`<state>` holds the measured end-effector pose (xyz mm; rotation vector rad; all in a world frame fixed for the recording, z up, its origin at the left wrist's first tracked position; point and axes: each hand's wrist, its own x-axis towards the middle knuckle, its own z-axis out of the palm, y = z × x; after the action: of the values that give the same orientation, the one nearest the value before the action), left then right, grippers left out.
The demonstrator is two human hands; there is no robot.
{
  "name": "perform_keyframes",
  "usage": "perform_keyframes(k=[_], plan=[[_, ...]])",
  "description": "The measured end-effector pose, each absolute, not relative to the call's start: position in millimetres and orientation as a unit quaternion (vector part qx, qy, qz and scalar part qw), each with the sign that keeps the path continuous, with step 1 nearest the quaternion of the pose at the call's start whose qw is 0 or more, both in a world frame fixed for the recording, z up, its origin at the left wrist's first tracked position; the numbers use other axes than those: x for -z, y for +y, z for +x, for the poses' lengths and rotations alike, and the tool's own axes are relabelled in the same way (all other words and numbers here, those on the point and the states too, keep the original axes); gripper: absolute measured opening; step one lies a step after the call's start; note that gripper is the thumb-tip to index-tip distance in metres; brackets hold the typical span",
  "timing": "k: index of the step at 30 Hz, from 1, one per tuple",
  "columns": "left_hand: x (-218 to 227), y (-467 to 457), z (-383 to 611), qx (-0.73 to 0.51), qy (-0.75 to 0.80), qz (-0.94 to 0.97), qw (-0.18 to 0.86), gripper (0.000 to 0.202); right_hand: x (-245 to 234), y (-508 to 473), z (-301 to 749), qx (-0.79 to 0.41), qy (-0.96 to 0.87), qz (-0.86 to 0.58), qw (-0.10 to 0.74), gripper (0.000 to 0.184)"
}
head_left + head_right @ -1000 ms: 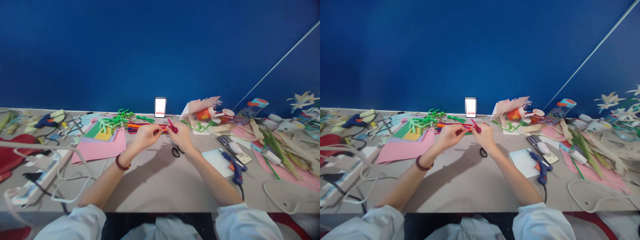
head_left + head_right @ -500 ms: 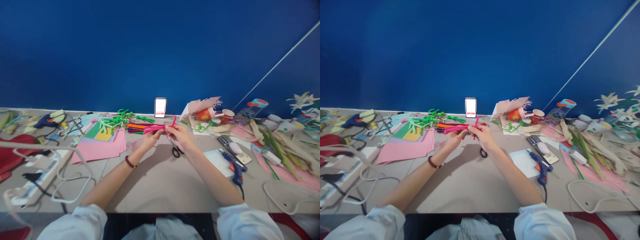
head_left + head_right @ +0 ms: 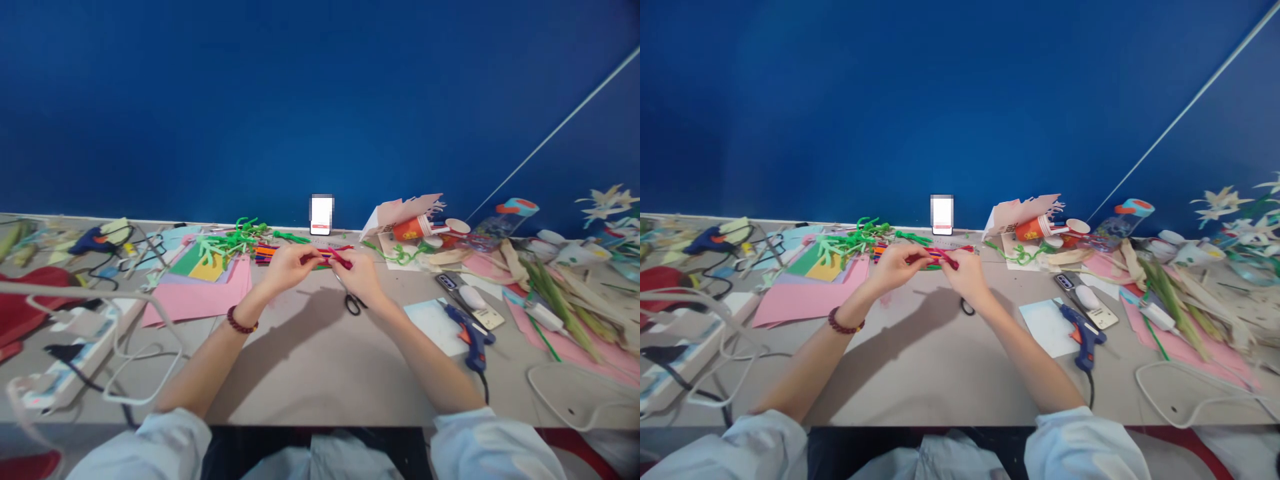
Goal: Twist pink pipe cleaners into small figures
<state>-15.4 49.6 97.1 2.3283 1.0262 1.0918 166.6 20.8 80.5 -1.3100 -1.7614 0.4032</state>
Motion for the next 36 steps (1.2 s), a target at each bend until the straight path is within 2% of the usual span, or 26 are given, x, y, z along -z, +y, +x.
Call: perform_keyframes(k=[2,4,9,13,16,19,22,26,30,33,36], plan=[[-95.8,38.7,-4.9,-0.415,0.383,0.801,0.201,0.019,-78.9,22.4,166.7,-0.149,-0.689,-0.523,0.479,0.021],[-91.0,27.9,7.8,-0.454,0.387,0.758,0.264,0.018,-79.0,23.6,167.0,-0.171,-0.652,-0.517,0.528,0.023],[-69.6,15.5,34.6,-0.565,0.39,0.586,0.431,0.023,-82.3,25.7,164.2,-0.385,-0.479,-0.486,0.622,0.026],[-53.9,25.6,37.3,-0.569,0.365,0.516,0.527,0.027,-84.7,25.1,159.9,-0.516,-0.405,-0.429,0.621,0.025],[-47.9,39.2,28.6,-0.541,0.357,0.547,0.53,0.028,-86.0,23.1,159.0,-0.567,-0.427,-0.394,0.583,0.022],[-48.2,54.1,15.0,-0.531,0.357,0.602,0.477,0.028,-88.5,20.9,161.8,-0.578,-0.478,-0.403,0.524,0.023],[-54.6,67.0,0.3,-0.518,0.324,0.679,0.408,0.028,-92.6,18.8,166.5,-0.531,-0.541,-0.454,0.468,0.024],[-68.3,74.6,-16.0,-0.455,0.325,0.798,0.223,0.021,-94.3,18.4,170.7,-0.426,-0.61,-0.528,0.41,0.023],[-81.4,65.8,-21.1,-0.371,0.287,0.883,0.03,0.02,-85.0,23.0,170.2,-0.307,-0.696,-0.534,0.368,0.021],[-88.8,49.9,-15.1,-0.296,0.272,0.909,-0.113,0.024,-75.8,26.5,167.9,-0.235,-0.736,-0.523,0.36,0.019],[-91.5,35.8,-5.8,-0.284,0.282,0.896,-0.191,0.026,-71.6,28.4,167.0,-0.18,-0.73,-0.54,0.378,0.018]])
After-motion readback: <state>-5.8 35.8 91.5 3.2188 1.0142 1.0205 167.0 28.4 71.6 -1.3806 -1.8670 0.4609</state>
